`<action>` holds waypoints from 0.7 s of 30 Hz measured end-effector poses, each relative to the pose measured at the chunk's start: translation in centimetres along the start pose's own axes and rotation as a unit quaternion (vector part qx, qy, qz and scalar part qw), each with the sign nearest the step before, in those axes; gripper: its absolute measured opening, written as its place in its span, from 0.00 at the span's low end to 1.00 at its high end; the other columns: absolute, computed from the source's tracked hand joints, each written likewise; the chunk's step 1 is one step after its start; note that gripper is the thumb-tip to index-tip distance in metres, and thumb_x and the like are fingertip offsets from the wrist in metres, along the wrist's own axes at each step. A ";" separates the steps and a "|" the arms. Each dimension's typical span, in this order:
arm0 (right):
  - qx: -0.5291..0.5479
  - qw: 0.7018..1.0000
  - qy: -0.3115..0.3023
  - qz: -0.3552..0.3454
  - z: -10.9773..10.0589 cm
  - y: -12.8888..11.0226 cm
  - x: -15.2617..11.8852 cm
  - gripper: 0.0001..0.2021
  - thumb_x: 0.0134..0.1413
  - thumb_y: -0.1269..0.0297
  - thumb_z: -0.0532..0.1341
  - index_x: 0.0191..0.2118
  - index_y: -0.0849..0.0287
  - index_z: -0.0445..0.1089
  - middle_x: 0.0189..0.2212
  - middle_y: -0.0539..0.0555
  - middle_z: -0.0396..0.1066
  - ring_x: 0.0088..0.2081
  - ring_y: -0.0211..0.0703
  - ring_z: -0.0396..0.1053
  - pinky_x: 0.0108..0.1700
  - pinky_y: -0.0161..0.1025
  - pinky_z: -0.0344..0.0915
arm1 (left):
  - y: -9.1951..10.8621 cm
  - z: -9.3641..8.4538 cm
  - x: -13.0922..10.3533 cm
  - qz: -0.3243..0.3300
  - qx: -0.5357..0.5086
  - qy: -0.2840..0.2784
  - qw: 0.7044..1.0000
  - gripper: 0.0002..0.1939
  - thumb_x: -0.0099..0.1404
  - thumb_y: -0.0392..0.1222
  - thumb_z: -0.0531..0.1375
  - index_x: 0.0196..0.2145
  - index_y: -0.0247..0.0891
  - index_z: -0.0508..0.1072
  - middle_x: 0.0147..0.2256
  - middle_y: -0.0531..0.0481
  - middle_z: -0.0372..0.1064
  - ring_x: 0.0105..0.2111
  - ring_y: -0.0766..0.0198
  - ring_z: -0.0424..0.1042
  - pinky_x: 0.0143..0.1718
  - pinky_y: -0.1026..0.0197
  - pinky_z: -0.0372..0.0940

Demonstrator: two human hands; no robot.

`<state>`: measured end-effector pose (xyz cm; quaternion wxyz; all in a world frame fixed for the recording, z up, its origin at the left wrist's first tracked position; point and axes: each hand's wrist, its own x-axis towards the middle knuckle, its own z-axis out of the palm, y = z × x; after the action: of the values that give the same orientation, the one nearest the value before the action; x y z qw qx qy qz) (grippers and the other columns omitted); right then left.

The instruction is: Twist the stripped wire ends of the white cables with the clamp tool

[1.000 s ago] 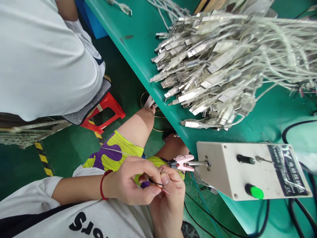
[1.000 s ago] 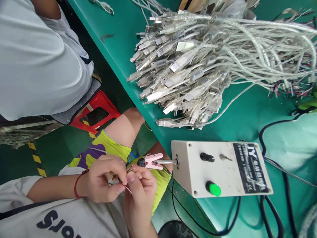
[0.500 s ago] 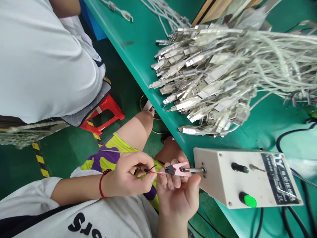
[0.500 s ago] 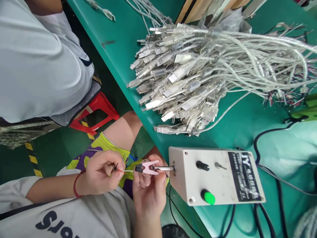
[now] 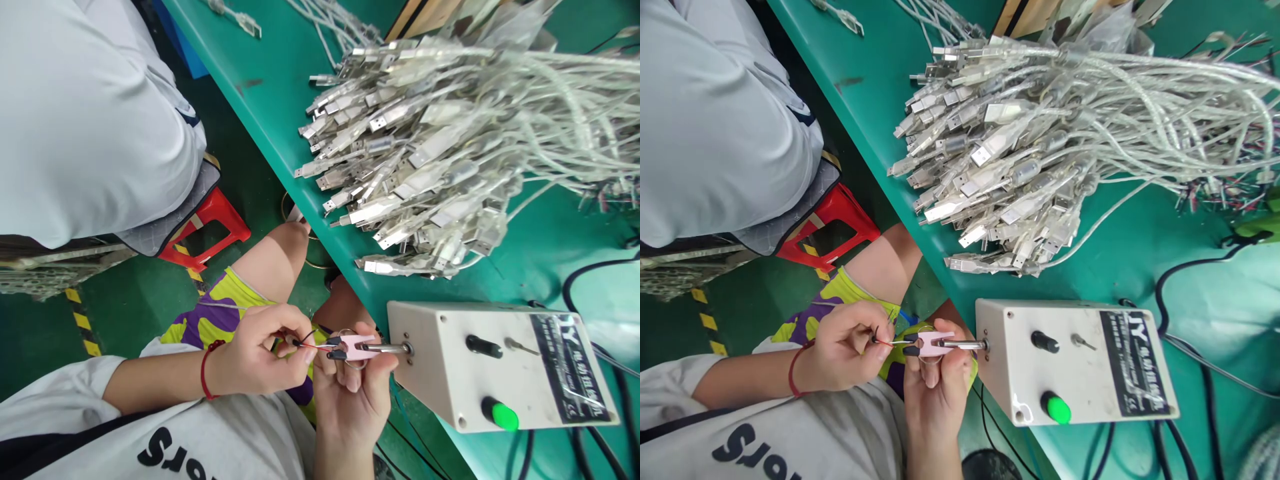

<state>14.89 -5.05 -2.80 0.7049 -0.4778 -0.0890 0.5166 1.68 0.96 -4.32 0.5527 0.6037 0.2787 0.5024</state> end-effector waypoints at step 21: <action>0.052 0.996 0.017 0.063 -1.1 1.7 -1.6 0.21 0.63 0.38 0.68 0.33 0.52 0.78 0.20 0.45 0.57 0.24 0.40 0.50 0.30 0.38 0.60 | 0.2 -0.2 -0.5 -0.012 -0.039 0.004 0.999 0.04 0.72 0.33 0.65 0.40 0.39 0.74 0.30 0.53 0.71 0.20 0.72 0.60 0.23 0.68 0.59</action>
<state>13.73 -7.00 -4.09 0.6965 -0.4534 -0.0196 0.5558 1.26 0.59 -4.30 0.5810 0.5761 0.2681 0.5087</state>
